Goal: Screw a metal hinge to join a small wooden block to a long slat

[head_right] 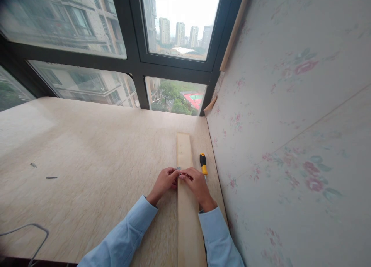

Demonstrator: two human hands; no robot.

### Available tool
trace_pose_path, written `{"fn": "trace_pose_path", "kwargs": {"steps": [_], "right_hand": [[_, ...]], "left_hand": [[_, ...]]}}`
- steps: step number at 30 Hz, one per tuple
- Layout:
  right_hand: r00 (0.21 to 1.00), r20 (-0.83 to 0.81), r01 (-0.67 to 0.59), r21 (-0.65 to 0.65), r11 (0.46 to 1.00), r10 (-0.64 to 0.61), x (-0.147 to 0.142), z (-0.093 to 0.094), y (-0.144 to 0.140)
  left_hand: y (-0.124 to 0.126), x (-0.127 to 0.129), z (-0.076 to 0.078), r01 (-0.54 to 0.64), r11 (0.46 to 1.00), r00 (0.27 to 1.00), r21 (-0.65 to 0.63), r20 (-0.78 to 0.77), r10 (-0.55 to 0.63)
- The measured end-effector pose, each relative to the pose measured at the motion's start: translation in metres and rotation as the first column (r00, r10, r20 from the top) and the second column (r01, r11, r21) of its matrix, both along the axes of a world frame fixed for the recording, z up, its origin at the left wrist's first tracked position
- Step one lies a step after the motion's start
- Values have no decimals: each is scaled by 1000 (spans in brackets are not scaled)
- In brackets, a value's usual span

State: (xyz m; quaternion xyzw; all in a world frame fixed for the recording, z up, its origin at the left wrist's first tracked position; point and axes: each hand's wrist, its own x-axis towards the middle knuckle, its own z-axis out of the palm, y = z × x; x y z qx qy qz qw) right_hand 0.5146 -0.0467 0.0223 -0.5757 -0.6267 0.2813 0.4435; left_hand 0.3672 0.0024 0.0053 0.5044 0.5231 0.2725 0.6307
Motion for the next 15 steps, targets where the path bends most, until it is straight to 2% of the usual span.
{"fn": "trace_pose_path", "kwargs": {"steps": [2,4,7,9,10,13,15], "right_hand": [[998,-11,62,1,998,-62,7,3,-1],[981,-7,193,25,981,-193,20,4,-3],[889,38,452,80,889,-455,43,2,-4],[828,93,547,81,833,-553,55,-4,-4],[819,133,554,69,830,-557,59,-8,-4],[836,258,499,11,867,-484,61,-18,-3],[848,224,501,-43,864,-480,60,-22,-2]], "left_hand": [[0,0,0,0,1000,1000,-16,8,0],[0,1,0,-4,999,1000,-37,10,4],[0,1,1,-15,999,1000,-48,11,16],[0,1,2,-19,999,1000,-44,5,20],[-1,1,2,-20,999,1000,-42,1,20],[-1,1,3,-22,999,1000,-36,0,22],[-2,1,3,-26,999,1000,-27,1,26]]}}
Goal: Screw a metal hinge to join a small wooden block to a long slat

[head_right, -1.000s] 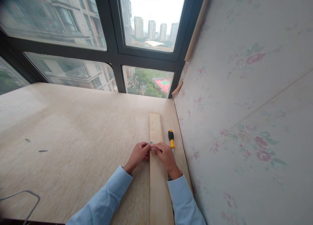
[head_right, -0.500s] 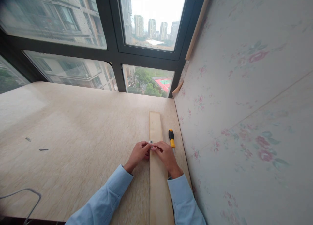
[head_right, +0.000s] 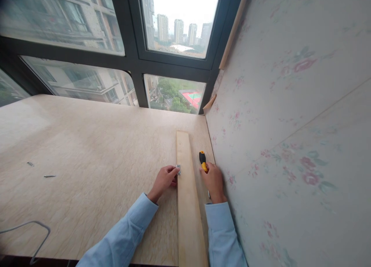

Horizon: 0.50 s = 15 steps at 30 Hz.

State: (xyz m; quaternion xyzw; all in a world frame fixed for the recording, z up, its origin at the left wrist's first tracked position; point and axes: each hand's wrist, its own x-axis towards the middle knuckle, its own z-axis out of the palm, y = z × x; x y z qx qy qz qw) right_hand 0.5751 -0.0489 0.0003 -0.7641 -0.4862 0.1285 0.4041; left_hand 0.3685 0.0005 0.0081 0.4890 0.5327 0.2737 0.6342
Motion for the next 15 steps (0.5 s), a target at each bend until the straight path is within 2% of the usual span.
{"fn": "trace_pose_path", "kwargs": {"steps": [3,7,9,12,15], "right_hand": [[976,-209,62,11,998,-59,0,-2,2],[923,-383,47,37,998,-30,-5,3,4],[820,-571,42,137,990,44,-10,11,4],[580,-787,62,298,953,208,-18,26,2],[484,-821,34,362,932,302,-25,37,0]], "left_hand": [[-1,0,1,-6,1000,1000,12,-13,6],[0,-1,2,0,1000,1000,18,-25,1],[1,-2,2,5,1000,1000,17,-25,-5],[4,-6,0,18,1000,999,19,-34,-18],[7,-14,-3,43,999,999,17,-32,-43]]}}
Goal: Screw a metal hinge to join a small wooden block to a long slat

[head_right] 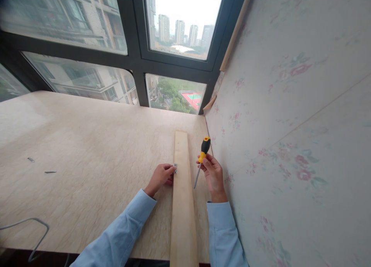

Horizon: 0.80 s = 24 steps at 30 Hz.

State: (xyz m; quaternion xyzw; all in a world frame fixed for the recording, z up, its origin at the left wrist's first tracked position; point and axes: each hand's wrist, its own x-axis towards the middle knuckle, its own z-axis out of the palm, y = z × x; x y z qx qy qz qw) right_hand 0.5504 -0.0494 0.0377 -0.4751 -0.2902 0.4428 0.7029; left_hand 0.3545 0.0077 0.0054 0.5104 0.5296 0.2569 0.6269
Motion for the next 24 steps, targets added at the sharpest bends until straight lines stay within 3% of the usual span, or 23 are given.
{"fn": "trace_pose_path", "kwargs": {"steps": [8,17,24], "right_hand": [[998,-40,-38,143,989,44,-12,10,-5],[985,136,67,279,958,-109,-33,17,-10],[964,235,43,324,945,-124,-38,16,-12]], "left_hand": [[2,-10,-1,44,998,998,-44,43,-42],[0,-9,1,32,999,999,-12,20,-32],[-3,-9,5,25,1000,1000,9,13,-25]]}}
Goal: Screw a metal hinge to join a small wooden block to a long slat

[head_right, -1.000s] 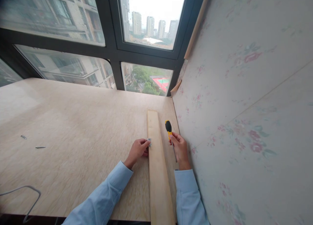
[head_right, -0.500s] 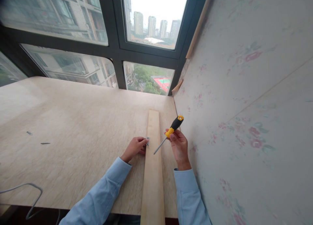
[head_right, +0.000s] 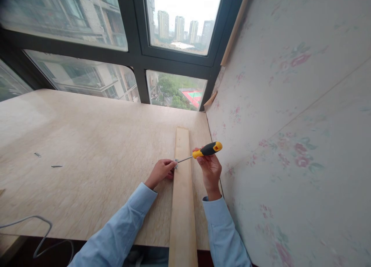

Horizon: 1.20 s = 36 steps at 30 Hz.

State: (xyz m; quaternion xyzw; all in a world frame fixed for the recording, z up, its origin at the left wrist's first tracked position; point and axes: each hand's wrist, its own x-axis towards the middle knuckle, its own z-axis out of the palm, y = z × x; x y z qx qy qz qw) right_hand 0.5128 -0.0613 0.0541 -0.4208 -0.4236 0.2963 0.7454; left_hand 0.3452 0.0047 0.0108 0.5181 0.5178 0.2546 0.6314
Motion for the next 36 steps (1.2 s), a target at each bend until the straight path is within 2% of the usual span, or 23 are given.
{"fn": "trace_pose_path", "kwargs": {"steps": [7,16,31,36], "right_hand": [[998,64,-12,-27,1000,13,-3,1,-1],[996,51,-65,-51,997,67,-4,0,-3],[996,83,-4,-80,997,11,-7,2,-3],[996,72,-39,-70,997,44,-7,2,-4]], "left_hand": [[-2,0,-1,-4,1000,1000,16,3,4],[-2,0,-2,-4,1000,1000,29,-5,4],[-1,0,-7,2,999,1000,46,-12,-1],[-1,0,-8,5,999,1000,51,-13,-4]]}}
